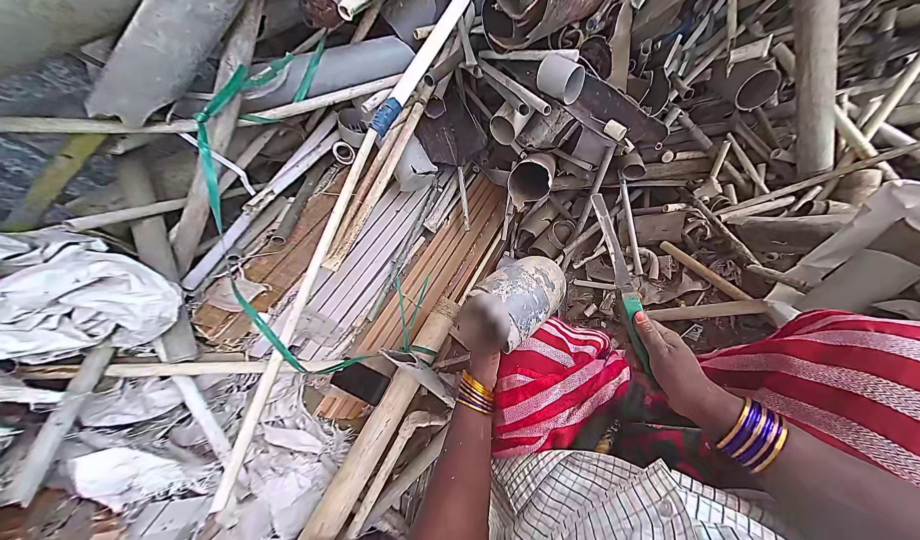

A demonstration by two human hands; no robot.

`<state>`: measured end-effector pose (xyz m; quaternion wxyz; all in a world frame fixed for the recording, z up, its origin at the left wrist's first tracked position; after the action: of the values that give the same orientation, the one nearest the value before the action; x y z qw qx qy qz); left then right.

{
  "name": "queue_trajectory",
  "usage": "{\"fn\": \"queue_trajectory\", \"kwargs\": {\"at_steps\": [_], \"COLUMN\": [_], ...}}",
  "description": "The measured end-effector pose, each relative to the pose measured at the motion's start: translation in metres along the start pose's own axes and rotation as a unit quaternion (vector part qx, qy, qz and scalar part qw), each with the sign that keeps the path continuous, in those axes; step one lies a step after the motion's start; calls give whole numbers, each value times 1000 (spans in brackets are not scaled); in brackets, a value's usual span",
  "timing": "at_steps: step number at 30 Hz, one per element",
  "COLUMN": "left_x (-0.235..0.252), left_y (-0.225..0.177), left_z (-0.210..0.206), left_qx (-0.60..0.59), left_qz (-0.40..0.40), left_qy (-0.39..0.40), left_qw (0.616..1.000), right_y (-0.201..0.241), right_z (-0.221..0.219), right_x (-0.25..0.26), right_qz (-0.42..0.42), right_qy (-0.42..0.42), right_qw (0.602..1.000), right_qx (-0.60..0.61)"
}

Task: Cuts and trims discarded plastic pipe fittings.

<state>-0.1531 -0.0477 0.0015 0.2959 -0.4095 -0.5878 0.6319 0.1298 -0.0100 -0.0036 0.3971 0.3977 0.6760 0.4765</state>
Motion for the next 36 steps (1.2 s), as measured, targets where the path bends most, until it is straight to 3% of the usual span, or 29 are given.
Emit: {"fn": "queue_trajectory", "kwargs": {"at_steps": [2, 5, 6, 8, 10, 12, 13, 15, 17, 18, 21, 22, 23, 25, 26, 28, 31, 32, 34, 36], "left_x": [-5, -3, -1, 2, 9, 9, 10, 12, 19, 22, 27, 30, 32, 38, 38, 35, 34, 34, 31, 27], "left_y": [-7, -3, 0, 2, 6, 4, 4, 4, 10, 12, 17, 19, 21, 26, 27, 23, 23, 24, 19, 16], "left_z": [-3, -3, -2, -5, -3, -4, -5, -6, -5, -5, -1, 1, 2, 5, 5, 2, -1, -1, -4, -7], "left_qx": [38, 27, 4, -15, 1, 27, 33, 47, 56, 58, 92, 112, 133, 165, 166, 138, 107, 108, 109, 92], "left_qz": [-19, -20, -14, -3, 12, 14, 12, 13, 24, 30, 50, 51, 51, 42, 38, 32, 35, 35, 36, 38], "left_qy": [10, 40, 49, 63, 59, 57, 58, 62, 65, 62, 27, 16, 16, 19, 21, 31, 42, 41, 38, 48], "left_qw": [999, 999, 999, 998, 998, 998, 998, 997, 996, 996, 994, 992, 990, 985, 985, 989, 993, 993, 993, 994], "right_y": [1, -13, -14, -2, 13, 16, 10, -2, 0, 4, 10, 9, 7, 3, 4, 14, 28, 25, 11, 12], "right_z": [10, -22, -28, -18, 0, 10, 5, -25, -43, -39, -2, 4, 2, -24, -33, -28, 0, -1, -19, -27], "right_x": [1, -17, -19, -12, -4, -4, -8, -24, -31, -26, -9, -8, -10, -22, -27, -22, -12, -12, -18, -21], "right_qz": [-18, -70, -68, -30, 19, 7, -28, -90, -71, -54, -43, -43, -40, -44, -35, 20, 94, 77, -3, 6], "right_qy": [-45, 134, 160, 119, 11, -58, -32, 143, 229, 204, -21, -49, -17, 152, 196, 156, 7, 18, 156, 200], "right_qw": [999, 987, 983, 992, 999, 995, 996, 985, 971, 977, 997, 997, 999, 983, 975, 983, 993, 992, 975, 964], "right_qx": [8, -54, -57, -38, 29, 78, 77, 37, 17, 28, 61, 33, -13, -93, -104, -90, -76, -97, -156, -176]}}
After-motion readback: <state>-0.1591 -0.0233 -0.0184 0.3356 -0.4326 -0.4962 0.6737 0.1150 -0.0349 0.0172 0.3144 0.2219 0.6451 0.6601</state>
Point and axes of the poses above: each hand's wrist, its own x-axis towards the middle knuckle, its own z-axis out of the back of the hand, y = z × x, the point moved 10 cm from there along x, towards the middle knuckle, and after that the axes turned 9 degrees about z, right-handed, at the moved point
